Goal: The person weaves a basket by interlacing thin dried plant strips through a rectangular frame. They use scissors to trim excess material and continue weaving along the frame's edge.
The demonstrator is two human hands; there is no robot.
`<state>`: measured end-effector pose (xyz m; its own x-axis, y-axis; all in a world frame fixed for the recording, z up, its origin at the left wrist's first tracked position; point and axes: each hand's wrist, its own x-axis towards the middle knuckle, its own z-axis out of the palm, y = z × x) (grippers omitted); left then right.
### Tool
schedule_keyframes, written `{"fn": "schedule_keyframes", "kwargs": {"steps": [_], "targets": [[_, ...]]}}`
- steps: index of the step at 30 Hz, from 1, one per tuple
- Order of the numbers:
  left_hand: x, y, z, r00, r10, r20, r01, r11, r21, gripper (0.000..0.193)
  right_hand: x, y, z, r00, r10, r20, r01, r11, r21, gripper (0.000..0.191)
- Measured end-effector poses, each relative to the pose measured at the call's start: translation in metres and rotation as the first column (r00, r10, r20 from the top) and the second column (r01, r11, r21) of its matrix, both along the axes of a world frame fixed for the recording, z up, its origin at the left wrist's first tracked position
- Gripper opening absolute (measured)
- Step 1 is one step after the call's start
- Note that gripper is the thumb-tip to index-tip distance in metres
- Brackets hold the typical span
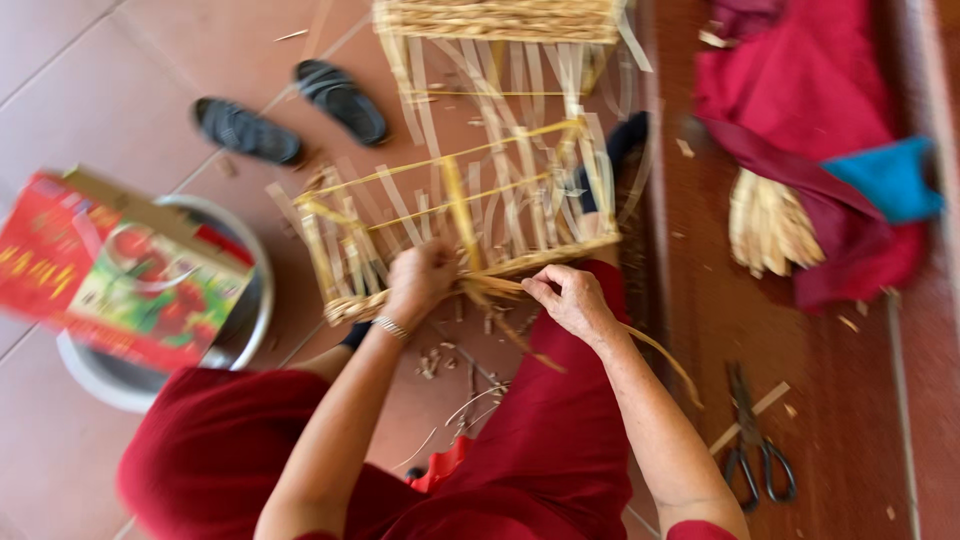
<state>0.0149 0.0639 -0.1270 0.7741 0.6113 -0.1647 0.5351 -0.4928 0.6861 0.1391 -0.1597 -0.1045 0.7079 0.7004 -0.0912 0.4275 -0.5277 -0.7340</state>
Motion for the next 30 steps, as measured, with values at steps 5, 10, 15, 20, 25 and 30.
{"fn": "schedule_keyframes", "kwargs": {"steps": [5,10,15,20,25,30], "targets": [[-0.011,0.002,-0.003,0.995,-0.065,0.079,0.070,0.995,-0.066,0.024,0.073,-0.087,-0.026,0.838,-0.507,-0.201,0.535,0.835,0.125,0.017],[-0.014,-0.001,0.000,1.000,-0.017,0.026,0.020,0.988,-0.152,0.028,0.132,-0.152,-0.041,0.543,-0.837,0.063,0.777,0.529,0.340,0.015],[-0.016,-0.004,0.003,0.995,0.016,0.099,0.006,0.975,-0.222,0.024,0.149,-0.168,-0.036,0.413,-0.757,0.507,0.841,0.530,0.106,0.020],[-0.017,-0.008,0.000,0.997,0.037,0.069,-0.027,0.990,-0.138,0.022,0.162,-0.167,-0.030,0.483,-0.655,0.581,0.840,0.534,-0.097,0.020],[-0.020,-0.009,-0.003,0.992,0.051,0.115,-0.035,0.989,-0.142,0.020,0.142,-0.182,-0.038,0.555,-0.629,0.544,0.722,0.689,0.060,0.021],[-0.022,-0.007,-0.006,0.996,0.030,0.082,-0.023,0.995,-0.094,0.021,0.055,-0.218,-0.039,0.698,-0.664,0.267,0.619,0.748,0.241,0.014]]}}
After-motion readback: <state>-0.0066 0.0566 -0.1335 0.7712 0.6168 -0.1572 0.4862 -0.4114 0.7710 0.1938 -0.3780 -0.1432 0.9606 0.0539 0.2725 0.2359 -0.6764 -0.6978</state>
